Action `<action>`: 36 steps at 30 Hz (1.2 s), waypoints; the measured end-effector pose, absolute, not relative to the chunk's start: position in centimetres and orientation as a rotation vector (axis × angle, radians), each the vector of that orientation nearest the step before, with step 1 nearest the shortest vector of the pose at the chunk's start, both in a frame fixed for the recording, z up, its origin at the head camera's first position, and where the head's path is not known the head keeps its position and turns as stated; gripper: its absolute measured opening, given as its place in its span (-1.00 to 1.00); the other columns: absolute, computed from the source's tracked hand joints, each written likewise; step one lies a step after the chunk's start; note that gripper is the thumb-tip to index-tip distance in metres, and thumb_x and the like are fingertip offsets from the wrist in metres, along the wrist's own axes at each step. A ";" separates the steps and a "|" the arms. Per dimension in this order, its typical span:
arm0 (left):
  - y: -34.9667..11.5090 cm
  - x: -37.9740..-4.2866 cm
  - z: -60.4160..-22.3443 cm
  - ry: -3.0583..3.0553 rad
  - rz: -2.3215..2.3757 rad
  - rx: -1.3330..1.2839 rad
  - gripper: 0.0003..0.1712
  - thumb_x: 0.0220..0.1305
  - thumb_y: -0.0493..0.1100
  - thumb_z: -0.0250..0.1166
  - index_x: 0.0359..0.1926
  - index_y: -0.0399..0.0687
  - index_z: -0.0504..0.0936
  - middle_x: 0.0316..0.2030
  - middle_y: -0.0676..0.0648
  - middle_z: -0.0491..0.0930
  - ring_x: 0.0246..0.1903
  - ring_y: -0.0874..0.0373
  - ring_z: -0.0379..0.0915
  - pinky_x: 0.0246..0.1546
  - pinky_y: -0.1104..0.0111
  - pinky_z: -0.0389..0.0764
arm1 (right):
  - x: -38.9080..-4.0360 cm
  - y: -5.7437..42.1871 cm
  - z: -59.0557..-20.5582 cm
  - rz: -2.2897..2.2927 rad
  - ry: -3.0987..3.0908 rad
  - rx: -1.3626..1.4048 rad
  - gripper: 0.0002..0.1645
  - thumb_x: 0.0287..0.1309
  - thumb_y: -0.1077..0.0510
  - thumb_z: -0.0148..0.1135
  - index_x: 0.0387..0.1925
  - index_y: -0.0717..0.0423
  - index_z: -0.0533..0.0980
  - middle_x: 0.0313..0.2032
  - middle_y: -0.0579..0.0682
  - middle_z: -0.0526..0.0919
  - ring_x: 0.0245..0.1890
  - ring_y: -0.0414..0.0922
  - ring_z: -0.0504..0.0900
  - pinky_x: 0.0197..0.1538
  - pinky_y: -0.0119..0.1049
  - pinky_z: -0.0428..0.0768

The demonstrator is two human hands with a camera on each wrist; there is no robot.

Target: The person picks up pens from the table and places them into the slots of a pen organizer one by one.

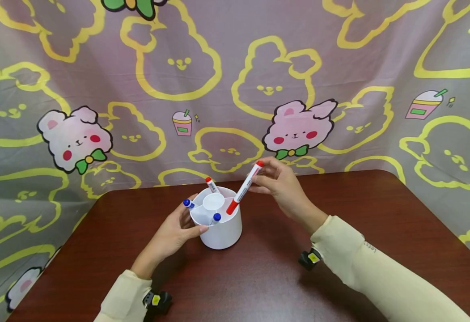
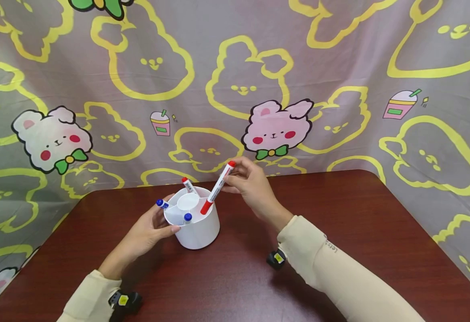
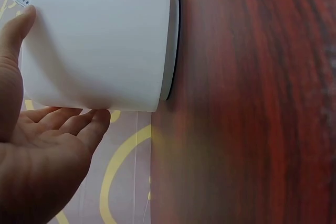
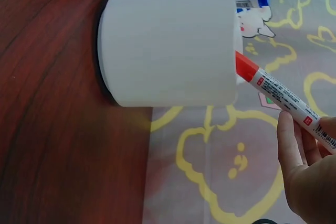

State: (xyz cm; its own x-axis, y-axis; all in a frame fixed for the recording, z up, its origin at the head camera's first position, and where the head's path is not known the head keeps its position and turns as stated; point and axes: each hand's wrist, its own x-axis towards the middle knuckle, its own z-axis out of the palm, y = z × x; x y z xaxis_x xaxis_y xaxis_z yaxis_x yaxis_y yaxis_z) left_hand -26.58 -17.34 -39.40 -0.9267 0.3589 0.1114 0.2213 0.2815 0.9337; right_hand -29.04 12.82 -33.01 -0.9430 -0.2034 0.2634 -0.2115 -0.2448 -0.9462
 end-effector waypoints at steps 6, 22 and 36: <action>-17.4 -26.6 -39.5 2.414 1.719 0.569 0.01 0.29 -0.23 0.49 0.62 -0.14 0.12 0.49 -0.29 0.35 0.46 -0.29 0.34 0.40 -0.04 0.46 | -29.2 11.9 -33.7 2.393 -1.987 0.518 -0.63 0.35 0.47 0.19 0.15 0.31 0.43 -0.20 -0.05 0.66 -0.15 -0.14 0.71 0.11 0.18 0.68; -16.7 -26.9 -39.8 2.481 1.714 0.585 0.05 0.22 -0.25 0.53 0.61 -0.11 0.15 0.43 -0.26 0.42 0.41 -0.21 0.40 0.27 0.41 0.51 | -29.5 10.6 -35.2 2.332 -2.036 0.544 -0.56 0.32 0.50 0.21 0.20 0.36 0.44 -0.19 0.07 0.68 -0.22 -0.14 0.73 0.09 0.16 0.72; -16.7 -26.9 -39.7 2.504 1.681 0.514 0.09 0.25 -0.19 0.52 0.63 -0.16 0.06 0.46 -0.33 0.36 0.36 -0.25 0.46 0.37 -0.06 0.50 | -29.2 9.7 -36.0 2.170 -2.175 0.519 -0.69 0.26 0.46 0.26 0.05 0.41 0.58 -0.15 0.17 0.70 -0.26 -0.12 0.67 -0.06 -0.22 0.76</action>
